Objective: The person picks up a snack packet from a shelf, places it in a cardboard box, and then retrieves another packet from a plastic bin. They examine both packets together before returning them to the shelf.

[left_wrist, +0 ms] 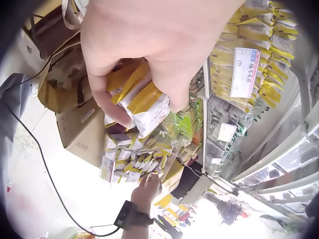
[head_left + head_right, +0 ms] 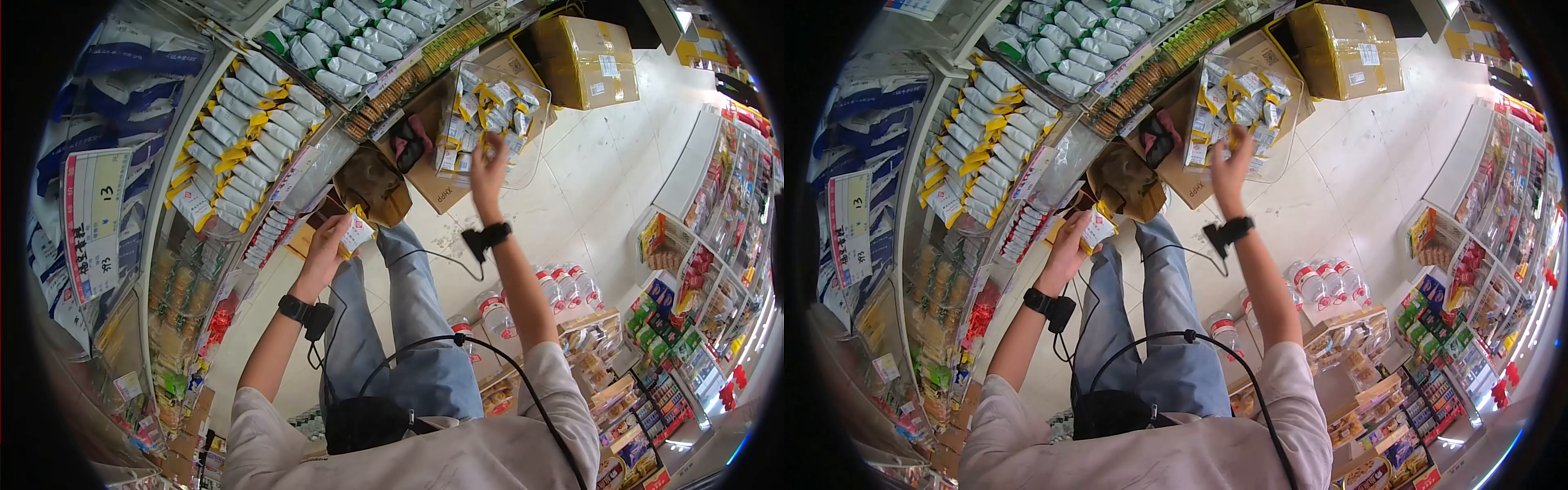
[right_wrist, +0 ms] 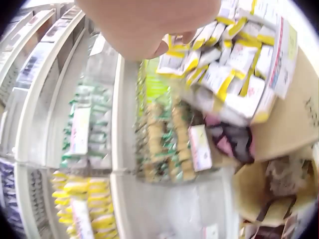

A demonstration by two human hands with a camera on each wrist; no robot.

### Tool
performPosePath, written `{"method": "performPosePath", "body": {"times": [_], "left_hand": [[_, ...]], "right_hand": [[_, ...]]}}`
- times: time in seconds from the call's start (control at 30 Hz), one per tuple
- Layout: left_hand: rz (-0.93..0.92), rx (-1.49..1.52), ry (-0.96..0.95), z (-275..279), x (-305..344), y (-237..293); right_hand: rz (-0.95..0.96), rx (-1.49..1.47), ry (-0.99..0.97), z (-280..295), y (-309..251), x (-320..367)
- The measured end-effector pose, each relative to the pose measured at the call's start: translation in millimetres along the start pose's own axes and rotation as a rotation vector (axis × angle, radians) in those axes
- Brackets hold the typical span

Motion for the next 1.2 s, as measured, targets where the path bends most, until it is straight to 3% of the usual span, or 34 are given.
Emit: {"method": "performPosePath", "body": {"times": [0.03, 0.13, 0.23, 0.33, 0.5, 0.63, 0.67, 0.73, 0.8, 0.87, 0.9, 0.93, 1.07, 1.2], "left_hand": [[-0.009, -0.017, 0.014, 2, 1, -1], [-0.049, -0.055, 0.062, 7, 2, -1], [-0.102, -0.086, 0.065, 4, 8, 4], [-0.175, -0.113, 0.027, -6, 16, 16], [-0.236, -0.214, 0.028, -22, 27, 32], [-0.419, -0.329, 0.031, -26, 37, 45], [-0.351, -0.315, -0.001, -29, 42, 43], [-0.484, -0.447, -0.036, -37, 61, 62], [-0.582, -0.491, -0.058, -42, 84, 76], [-0.657, -0.506, -0.086, -53, 109, 96], [-0.674, -0.500, -0.102, -59, 126, 108], [-0.691, -0.494, -0.119, -65, 144, 119], [-0.795, -0.596, -0.141, -85, 218, 171], [-0.784, -0.547, -0.178, -81, 269, 194]], "right_hand": [[0.012, 0.001, 0.105, 10, 19, -18], [0.218, 0.303, 0.167, 28, 42, -61], [0.244, 0.358, 0.114, 25, 96, -82], [0.021, 0.374, 0.034, 20, 114, -94], [0.207, 0.515, 0.134, 21, 112, -86], [0.068, 0.362, 0.094, 49, 66, -63], [0.074, 0.343, 0.124, 56, 62, -55], [-0.131, 0.065, 0.147, 70, 72, -41], [-0.249, 0.026, 0.011, 78, 61, -30], [-0.338, -0.209, -0.088, 81, 27, -16], [-0.292, -0.274, -0.127, 83, -1, -13], [-0.359, -0.287, -0.221, 83, -22, -7], [-0.303, -0.504, -0.537, 81, -124, 1], [-0.301, -0.539, -0.793, 94, -233, 8]]}}
Point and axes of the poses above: each hand's wrist, its own x-axis away from the middle knuckle, its own z-axis out of the back of the hand, y = z × x, the point moved 10 cm from there along -x, towards the middle knuckle, and after that the axes turned 13 degrees about y, right-handed, at the moved point
